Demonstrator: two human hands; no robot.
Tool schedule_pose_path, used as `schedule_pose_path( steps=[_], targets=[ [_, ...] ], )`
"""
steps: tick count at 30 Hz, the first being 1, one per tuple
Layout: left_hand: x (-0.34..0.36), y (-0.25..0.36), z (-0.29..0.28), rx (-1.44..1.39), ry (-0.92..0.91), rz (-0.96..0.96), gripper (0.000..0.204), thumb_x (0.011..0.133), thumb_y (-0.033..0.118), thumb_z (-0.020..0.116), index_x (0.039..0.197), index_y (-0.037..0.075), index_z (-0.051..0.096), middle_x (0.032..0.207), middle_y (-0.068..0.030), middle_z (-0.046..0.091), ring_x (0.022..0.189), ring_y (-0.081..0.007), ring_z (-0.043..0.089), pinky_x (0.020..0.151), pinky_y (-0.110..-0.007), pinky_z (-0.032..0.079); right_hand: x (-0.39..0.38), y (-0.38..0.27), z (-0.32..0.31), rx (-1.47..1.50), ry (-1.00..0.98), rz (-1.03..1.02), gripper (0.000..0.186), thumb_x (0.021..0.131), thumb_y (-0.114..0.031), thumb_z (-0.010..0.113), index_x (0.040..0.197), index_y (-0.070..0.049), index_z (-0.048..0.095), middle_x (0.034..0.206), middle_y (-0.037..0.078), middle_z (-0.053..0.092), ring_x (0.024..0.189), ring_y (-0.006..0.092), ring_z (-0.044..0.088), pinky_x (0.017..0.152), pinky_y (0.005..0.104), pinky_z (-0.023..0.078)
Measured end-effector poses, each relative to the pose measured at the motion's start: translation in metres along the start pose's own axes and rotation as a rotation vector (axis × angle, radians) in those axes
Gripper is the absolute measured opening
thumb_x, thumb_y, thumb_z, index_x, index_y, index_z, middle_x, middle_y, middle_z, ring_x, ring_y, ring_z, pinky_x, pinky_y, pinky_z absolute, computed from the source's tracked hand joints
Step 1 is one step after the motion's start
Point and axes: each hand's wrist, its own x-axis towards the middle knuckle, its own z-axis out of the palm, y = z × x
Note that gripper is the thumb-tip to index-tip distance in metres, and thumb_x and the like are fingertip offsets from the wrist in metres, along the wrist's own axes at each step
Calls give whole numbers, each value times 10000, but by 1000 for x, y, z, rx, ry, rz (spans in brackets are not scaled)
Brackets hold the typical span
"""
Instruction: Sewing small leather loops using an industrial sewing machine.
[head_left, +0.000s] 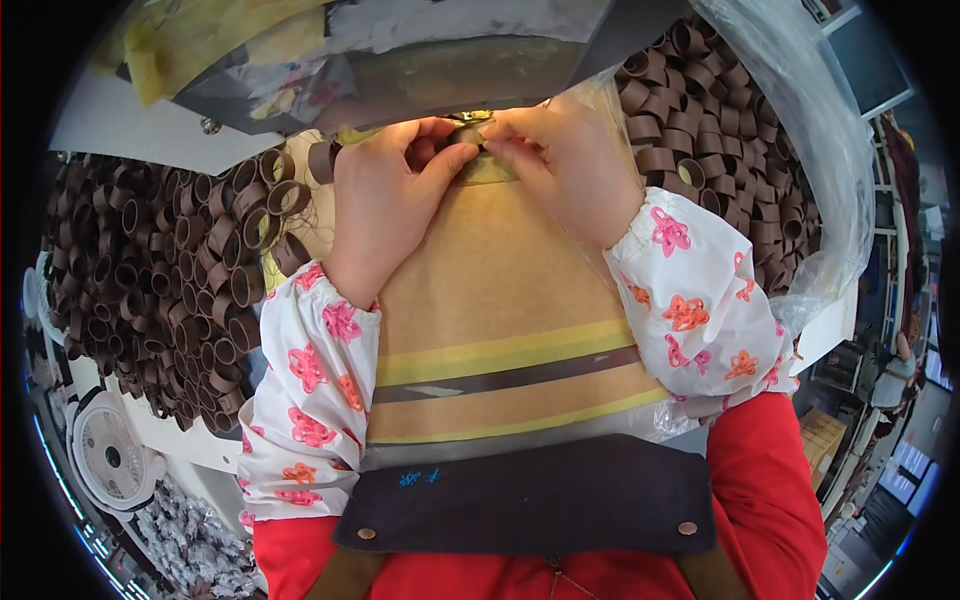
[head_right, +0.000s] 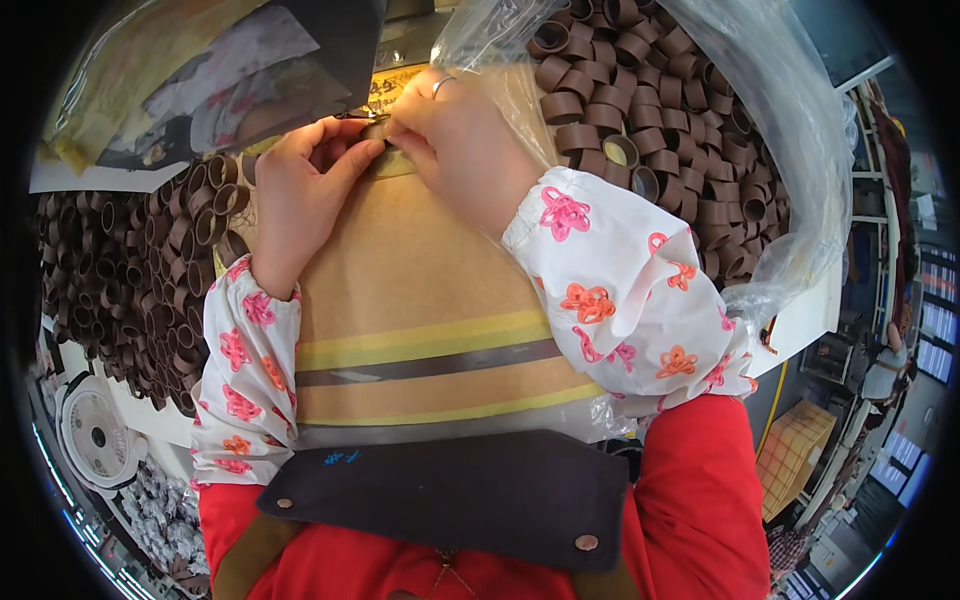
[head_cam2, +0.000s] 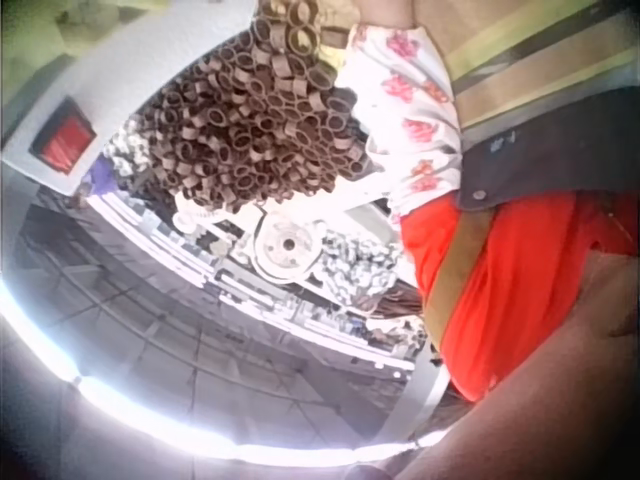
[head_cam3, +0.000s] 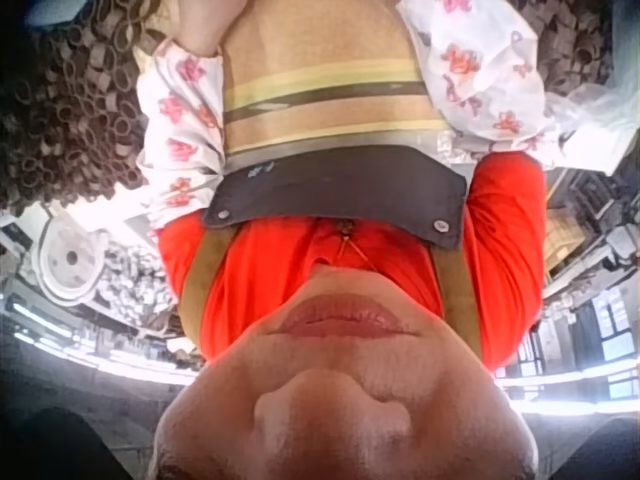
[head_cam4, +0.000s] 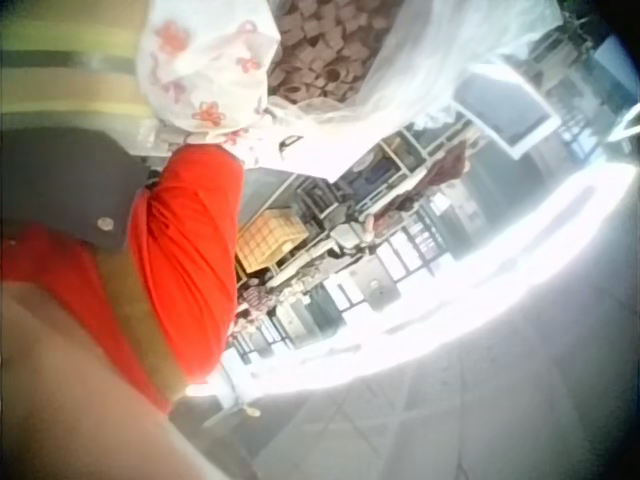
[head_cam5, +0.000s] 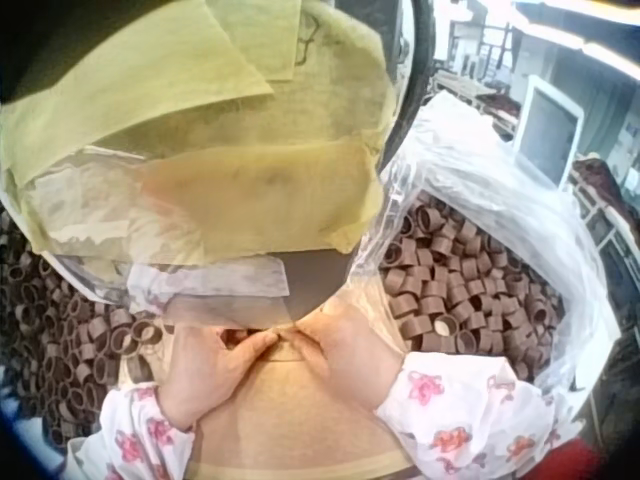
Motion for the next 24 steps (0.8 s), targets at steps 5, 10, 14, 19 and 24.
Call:
schedule_pose_path(
  steps=[5, 10, 14, 19, 24],
  targets=[
    [4, -5, 3, -47, -10, -72, 277, 711, 217, 703, 845, -20, 657, 623, -82, 625, 529, -145, 576, 529, -257, 446, 4, 2, 2, 25, 4, 37, 83, 698, -11, 626, 721, -6, 546, 740, 141, 516, 695, 316, 529, 598, 376, 432],
    [5, -9, 5, -111, -43, -131, 277, 726, 216, 699, 867, -18, 656, 641, -56, 630, 559, -93, 561, 538, -225, 437, 6, 1, 0, -22, -33, 55, 130, 780, -117, 604, 798, 6, 642, 543, 135, 526, 461, 211, 508, 454, 304, 371],
    [6, -2, 1, -27, -90, -145, 281, 751, 226, 693, 898, -10, 651, 647, -3, 605, 584, -22, 505, 536, -187, 404, 7, 6, 1, -46, -26, 32, 129, 759, -120, 622, 772, 8, 640, 541, 137, 530, 462, 211, 514, 457, 306, 373],
    [7, -7, 2, 9, -57, -74, 266, 733, 231, 688, 834, -13, 648, 573, -19, 549, 507, -95, 497, 492, -237, 396, 6, 8, 3, -71, 46, 18, 127, 727, -119, 648, 736, 7, 634, 510, 124, 520, 441, 210, 502, 452, 306, 370],
    [7, -6, 2, -12, -91, -91, 233, 755, 218, 678, 821, -1, 634, 569, 46, 493, 520, -25, 409, 477, -206, 345, 8, 8, 1, -96, -15, 64, 119, 726, -126, 650, 722, -8, 632, 498, 119, 511, 431, 213, 487, 449, 304, 365]
  ],
)
